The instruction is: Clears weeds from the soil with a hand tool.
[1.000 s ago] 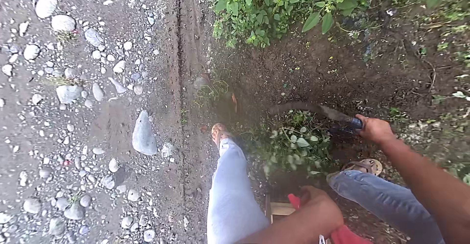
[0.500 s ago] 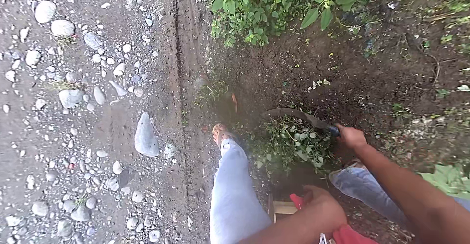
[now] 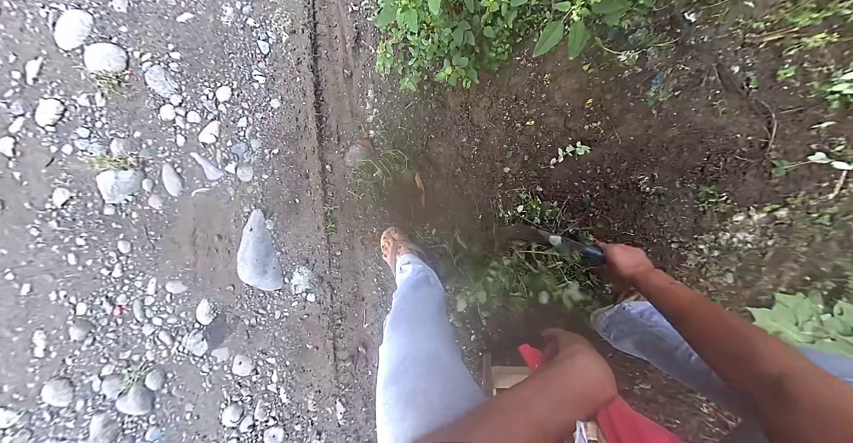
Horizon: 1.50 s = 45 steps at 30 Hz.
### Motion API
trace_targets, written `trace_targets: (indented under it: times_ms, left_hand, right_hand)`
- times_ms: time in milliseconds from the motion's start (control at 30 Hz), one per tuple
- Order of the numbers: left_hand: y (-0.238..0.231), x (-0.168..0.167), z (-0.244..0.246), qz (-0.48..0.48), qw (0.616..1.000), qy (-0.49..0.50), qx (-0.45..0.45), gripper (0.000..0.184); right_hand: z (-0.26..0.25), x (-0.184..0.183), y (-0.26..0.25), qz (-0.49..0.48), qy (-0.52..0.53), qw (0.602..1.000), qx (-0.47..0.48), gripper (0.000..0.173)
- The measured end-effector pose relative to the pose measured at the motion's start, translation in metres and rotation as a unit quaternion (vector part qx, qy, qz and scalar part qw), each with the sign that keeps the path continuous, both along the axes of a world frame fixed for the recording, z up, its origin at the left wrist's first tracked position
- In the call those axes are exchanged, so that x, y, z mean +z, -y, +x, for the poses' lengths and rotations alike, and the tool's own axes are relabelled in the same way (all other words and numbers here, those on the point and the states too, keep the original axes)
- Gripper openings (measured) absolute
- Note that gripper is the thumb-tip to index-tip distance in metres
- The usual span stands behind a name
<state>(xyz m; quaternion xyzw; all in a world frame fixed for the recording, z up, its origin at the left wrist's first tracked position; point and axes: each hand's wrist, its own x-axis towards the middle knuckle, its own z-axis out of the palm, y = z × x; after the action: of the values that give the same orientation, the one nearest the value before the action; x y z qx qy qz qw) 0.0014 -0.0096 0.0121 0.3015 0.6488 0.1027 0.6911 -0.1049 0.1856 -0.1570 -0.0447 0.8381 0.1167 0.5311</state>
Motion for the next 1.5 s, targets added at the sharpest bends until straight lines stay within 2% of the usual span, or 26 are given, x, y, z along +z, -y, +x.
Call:
trace_targets:
  times_ms: [67, 133, 200, 267, 367, 433, 500, 533, 567, 633, 667, 767, 833, 900, 967, 1000, 1033, 1100, 1133, 1167, 1200, 1267, 1300, 1333, 1400, 1500]
  left_hand:
    - [0.001, 0.002, 0.000, 0.006, 1.000, 0.003, -0.007, 0.028]
    - [-0.001, 0.001, 0.001, -0.001, 1.000, 0.003, -0.010, 0.032]
    - [-0.008, -0.007, 0.006, -0.015, 1.000, 0.003, -0.012, 0.034]
    - [-0.011, -0.008, 0.008, -0.013, 1.000, 0.003, -0.028, 0.032]
    - [-0.007, 0.000, 0.008, 0.007, 0.999, -0.003, -0.045, 0.028]
    - [-0.003, 0.008, 0.005, 0.008, 0.999, -0.004, -0.053, 0.027]
    - [-0.003, 0.006, 0.005, -0.009, 0.999, 0.006, -0.045, 0.027]
    - [-0.003, 0.004, 0.006, -0.018, 0.999, 0.013, -0.040, 0.027]
    - [-0.004, 0.001, 0.008, -0.026, 0.999, 0.018, -0.037, 0.027]
    - [-0.005, -0.005, 0.010, -0.035, 0.998, 0.019, -0.040, 0.026]
    - [-0.006, -0.007, 0.010, -0.036, 0.998, 0.018, -0.043, 0.026]
    - [-0.010, -0.008, 0.010, -0.032, 0.998, 0.024, -0.055, 0.026]
    - [-0.013, -0.009, 0.011, -0.033, 0.997, 0.026, -0.061, 0.027]
    - [-0.016, -0.009, 0.010, -0.031, 0.997, 0.030, -0.061, 0.028]
    - [-0.018, -0.010, 0.009, -0.034, 0.997, 0.033, -0.064, 0.028]
    - [-0.020, -0.010, 0.008, -0.037, 0.997, 0.034, -0.066, 0.028]
    - [-0.020, -0.010, 0.007, -0.037, 0.996, 0.035, -0.068, 0.027]
    - [-0.021, -0.008, 0.002, -0.034, 0.996, 0.036, -0.078, 0.028]
    - [-0.020, -0.003, -0.005, -0.033, 0.994, 0.042, -0.091, 0.031]
    - [-0.020, 0.003, -0.012, -0.034, 0.993, 0.046, -0.100, 0.033]
    - [-0.019, 0.007, -0.017, -0.032, 0.993, 0.046, -0.104, 0.033]
    - [-0.020, 0.011, -0.024, -0.038, 0.994, 0.046, -0.091, 0.033]
    - [-0.022, 0.009, -0.023, -0.042, 0.995, 0.041, -0.086, 0.031]
    - [-0.024, 0.000, -0.016, -0.035, 0.996, 0.027, -0.084, 0.027]
    - [-0.028, -0.010, -0.008, -0.031, 0.995, 0.020, -0.093, 0.025]
    - [-0.029, -0.010, -0.004, -0.030, 0.995, 0.027, -0.093, 0.025]
  right_hand:
    - [-0.008, 0.022, -0.029, 0.008, -0.031, 0.999, 0.021, 0.056]
    - [-0.013, 0.042, -0.056, 0.002, -0.079, 0.997, -0.009, 0.056]
    - [-0.016, 0.059, -0.075, -0.015, -0.141, 0.986, -0.084, 0.055]
    - [-0.018, 0.066, -0.080, -0.044, -0.220, 0.957, -0.182, 0.052]
    - [-0.024, 0.051, -0.058, -0.115, -0.310, 0.865, -0.376, 0.049]
    - [-0.024, 0.023, -0.028, -0.182, -0.327, 0.765, -0.525, 0.044]
    - [-0.012, -0.011, 0.002, -0.233, -0.291, 0.671, -0.641, 0.039]
    - [0.003, -0.028, 0.009, -0.228, -0.263, 0.668, -0.658, 0.039]
    - [0.025, -0.042, 0.009, -0.197, -0.229, 0.710, -0.636, 0.042]
    - [0.072, -0.053, -0.008, -0.118, -0.129, 0.842, -0.510, 0.051]
    - [0.092, -0.054, -0.018, -0.088, -0.101, 0.880, -0.455, 0.054]
    - [0.115, -0.039, -0.056, -0.042, -0.106, 0.921, -0.371, 0.060]
    - [0.100, -0.019, -0.077, -0.028, -0.119, 0.938, -0.323, 0.059]
    - [0.075, 0.001, -0.086, -0.034, -0.144, 0.937, -0.316, 0.056]
    - [0.055, 0.009, -0.082, -0.084, -0.203, 0.894, -0.390, 0.052]
    - [0.046, 0.009, -0.073, -0.118, -0.235, 0.854, -0.449, 0.050]
    - [0.040, 0.003, -0.061, -0.161, -0.263, 0.800, -0.514, 0.046]
    - [0.035, -0.014, -0.028, -0.257, -0.272, 0.662, -0.650, 0.032]
    - [0.038, -0.022, -0.013, -0.284, -0.258, 0.614, -0.690, 0.025]
    - [0.047, -0.030, -0.005, -0.283, -0.239, 0.619, -0.692, 0.024]
    - [0.060, -0.036, -0.005, -0.251, -0.209, 0.686, -0.650, 0.029]
    - [0.081, -0.035, -0.022, -0.132, -0.093, 0.871, -0.465, 0.048]
    - [0.087, -0.034, -0.033, -0.086, -0.044, 0.922, -0.376, 0.054]
    - [0.089, -0.031, -0.043, -0.059, -0.025, 0.946, -0.317, 0.057]
    - [0.084, -0.017, -0.060, -0.033, -0.034, 0.965, -0.258, 0.056]
    - [0.064, 0.003, -0.076, -0.051, -0.093, 0.955, -0.278, 0.056]
